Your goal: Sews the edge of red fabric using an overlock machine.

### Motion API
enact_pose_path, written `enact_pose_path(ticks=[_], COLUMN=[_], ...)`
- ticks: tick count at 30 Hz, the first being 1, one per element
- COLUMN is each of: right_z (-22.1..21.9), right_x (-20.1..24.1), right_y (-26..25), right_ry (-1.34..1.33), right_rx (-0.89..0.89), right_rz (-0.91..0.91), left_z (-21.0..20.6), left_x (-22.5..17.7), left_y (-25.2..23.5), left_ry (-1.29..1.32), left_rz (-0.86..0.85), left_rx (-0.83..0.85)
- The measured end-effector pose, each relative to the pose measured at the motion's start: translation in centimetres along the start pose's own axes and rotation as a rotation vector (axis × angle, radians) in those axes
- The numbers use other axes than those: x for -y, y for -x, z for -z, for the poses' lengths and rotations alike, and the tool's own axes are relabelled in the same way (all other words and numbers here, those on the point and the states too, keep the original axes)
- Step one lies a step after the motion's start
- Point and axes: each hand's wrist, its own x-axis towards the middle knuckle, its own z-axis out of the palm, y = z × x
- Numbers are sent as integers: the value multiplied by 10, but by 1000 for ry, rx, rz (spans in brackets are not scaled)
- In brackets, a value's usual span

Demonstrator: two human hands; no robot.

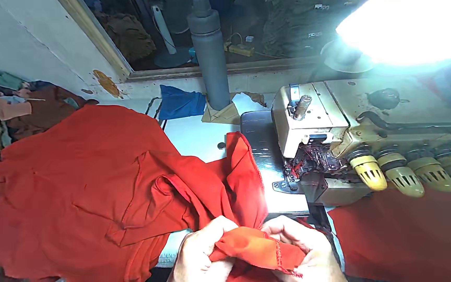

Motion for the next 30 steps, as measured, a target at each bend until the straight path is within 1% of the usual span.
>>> enact_pose_path(ticks=[3,7,9,11,14,16,17,18,20,23,26,30], right_z=[0,-3,-2,-1,-2,-3,-4,-5,-7,-7,-6,-7], right_x=[1,8,1,-3,-4,-5,-4,0,4,3,-6,-6], right_y=[-2,-4,-4,-4,-5,-5,-5,-6,-6,-7,-5,-4], right_ry=[-6,-48,-63,-53,-82,-121,-138,-144,-143,-122,-127,-146], right_rx=[-7,-24,0,-5,-33,-35,-45,-66,-83,-62,-38,-24], right_rz=[-14,-127,-96,-77,-114,-125,-160,-219,-274,-246,-154,-185], left_z=[1,-1,-1,4,11,12,12,12,12,14,15,16], left_x=[4,8,12,10,6,5,5,6,8,8,7,12], left_y=[-3,-8,-9,-11,-10,-8,-7,-7,-8,-10,-10,-10], left_ry=[71,99,139,136,44,-39,-64,-78,-45,65,109,112], left_rz=[33,70,49,75,153,168,159,148,154,219,247,237], left_rx=[7,-12,-2,72,223,256,265,264,264,271,275,269])
